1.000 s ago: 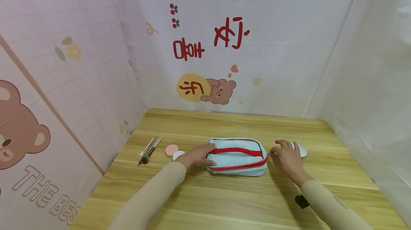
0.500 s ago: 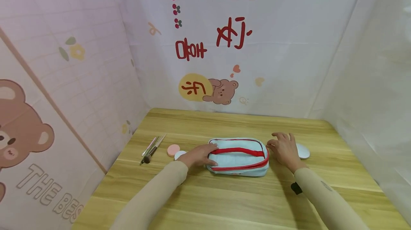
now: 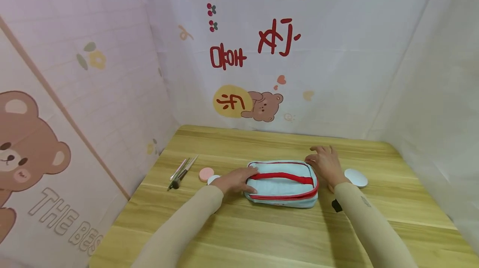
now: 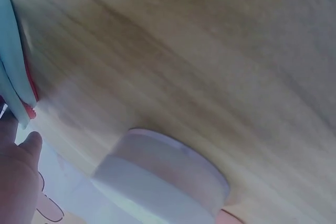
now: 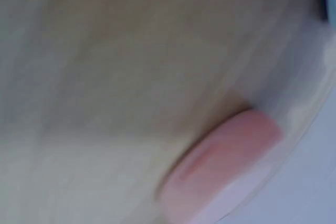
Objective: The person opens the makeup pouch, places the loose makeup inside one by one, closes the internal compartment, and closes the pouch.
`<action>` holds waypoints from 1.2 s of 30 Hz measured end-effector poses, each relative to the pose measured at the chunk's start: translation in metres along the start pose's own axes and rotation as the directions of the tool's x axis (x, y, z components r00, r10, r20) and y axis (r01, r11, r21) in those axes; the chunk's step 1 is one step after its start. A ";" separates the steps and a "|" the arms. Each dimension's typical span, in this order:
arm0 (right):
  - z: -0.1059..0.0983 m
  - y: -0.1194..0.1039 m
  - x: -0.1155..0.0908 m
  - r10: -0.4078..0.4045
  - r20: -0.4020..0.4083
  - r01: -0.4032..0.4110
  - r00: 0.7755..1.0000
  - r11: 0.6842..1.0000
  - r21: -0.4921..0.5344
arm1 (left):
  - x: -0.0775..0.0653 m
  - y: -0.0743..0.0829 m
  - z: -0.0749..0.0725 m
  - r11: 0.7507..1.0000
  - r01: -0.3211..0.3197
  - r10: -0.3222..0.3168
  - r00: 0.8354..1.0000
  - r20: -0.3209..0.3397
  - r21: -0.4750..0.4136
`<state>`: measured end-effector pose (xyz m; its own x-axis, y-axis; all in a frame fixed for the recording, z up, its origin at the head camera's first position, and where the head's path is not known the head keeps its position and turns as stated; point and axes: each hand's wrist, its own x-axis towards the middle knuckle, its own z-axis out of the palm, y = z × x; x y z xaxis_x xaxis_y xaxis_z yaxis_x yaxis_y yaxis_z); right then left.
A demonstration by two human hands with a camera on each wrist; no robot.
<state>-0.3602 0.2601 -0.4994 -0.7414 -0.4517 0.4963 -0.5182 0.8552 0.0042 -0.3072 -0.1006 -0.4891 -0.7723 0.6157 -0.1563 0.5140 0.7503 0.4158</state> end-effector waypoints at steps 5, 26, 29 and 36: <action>0.002 -0.005 0.011 0.008 0.026 -0.009 1.000 0.999 0.050 | 0.002 0.001 -0.003 1.000 0.010 -0.010 1.000 0.023 0.000; -0.029 -0.022 -0.021 0.205 0.248 -0.266 0.947 0.932 0.245 | -0.015 -0.002 -0.009 0.971 -0.021 -0.006 0.994 -0.113 -0.236; -0.035 -0.026 -0.028 0.212 0.302 -0.294 0.929 0.921 0.256 | -0.020 -0.002 -0.011 0.937 -0.094 0.047 0.988 -0.146 -0.336; -0.055 -0.043 -0.051 0.192 0.402 -0.313 0.895 0.913 0.261 | -0.032 0.003 -0.006 0.936 -0.098 0.056 0.990 -0.132 -0.337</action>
<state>-0.2766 0.2598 -0.4774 -0.9346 -0.3426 0.0958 -0.3526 0.8558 -0.3785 -0.2832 -0.1189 -0.4777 -0.7851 0.6192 -0.0132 0.4308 0.5613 0.7067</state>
